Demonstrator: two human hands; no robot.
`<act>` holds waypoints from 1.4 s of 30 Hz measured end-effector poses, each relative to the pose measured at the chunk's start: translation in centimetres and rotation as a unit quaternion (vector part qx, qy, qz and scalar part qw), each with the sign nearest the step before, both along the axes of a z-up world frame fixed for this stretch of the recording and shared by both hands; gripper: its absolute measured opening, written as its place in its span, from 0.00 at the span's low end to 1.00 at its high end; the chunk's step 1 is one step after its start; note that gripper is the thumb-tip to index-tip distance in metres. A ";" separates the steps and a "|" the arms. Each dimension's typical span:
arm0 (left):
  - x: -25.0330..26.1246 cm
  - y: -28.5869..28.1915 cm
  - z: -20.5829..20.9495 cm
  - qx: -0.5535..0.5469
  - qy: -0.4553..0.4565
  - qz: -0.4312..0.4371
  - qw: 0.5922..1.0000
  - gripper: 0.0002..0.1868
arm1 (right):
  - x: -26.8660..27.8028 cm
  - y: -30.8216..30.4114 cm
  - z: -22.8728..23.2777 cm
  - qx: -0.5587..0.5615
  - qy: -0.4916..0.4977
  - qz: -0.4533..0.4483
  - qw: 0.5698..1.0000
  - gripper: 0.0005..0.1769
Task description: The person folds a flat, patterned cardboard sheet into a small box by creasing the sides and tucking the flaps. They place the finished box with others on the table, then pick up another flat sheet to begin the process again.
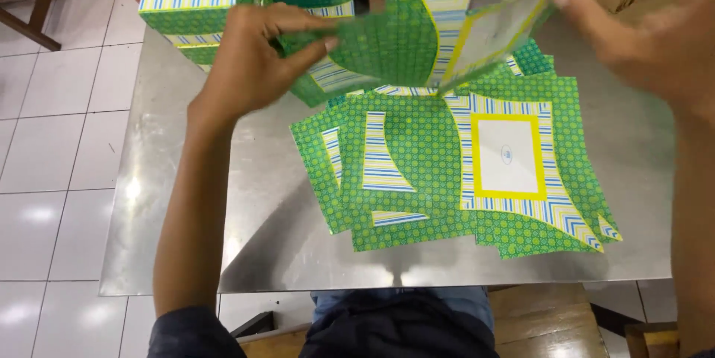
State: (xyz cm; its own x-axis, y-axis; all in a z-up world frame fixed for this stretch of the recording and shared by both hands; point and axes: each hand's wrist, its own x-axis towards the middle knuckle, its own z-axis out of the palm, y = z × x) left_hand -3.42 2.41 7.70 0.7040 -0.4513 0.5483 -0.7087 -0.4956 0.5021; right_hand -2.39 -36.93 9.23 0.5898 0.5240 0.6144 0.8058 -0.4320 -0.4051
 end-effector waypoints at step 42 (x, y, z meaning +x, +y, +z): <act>-6.8 -6.2 -15.5 0.251 0.219 0.070 0.940 0.46 | -4.9 4.7 -16.8 -0.257 0.260 -0.157 0.917 0.41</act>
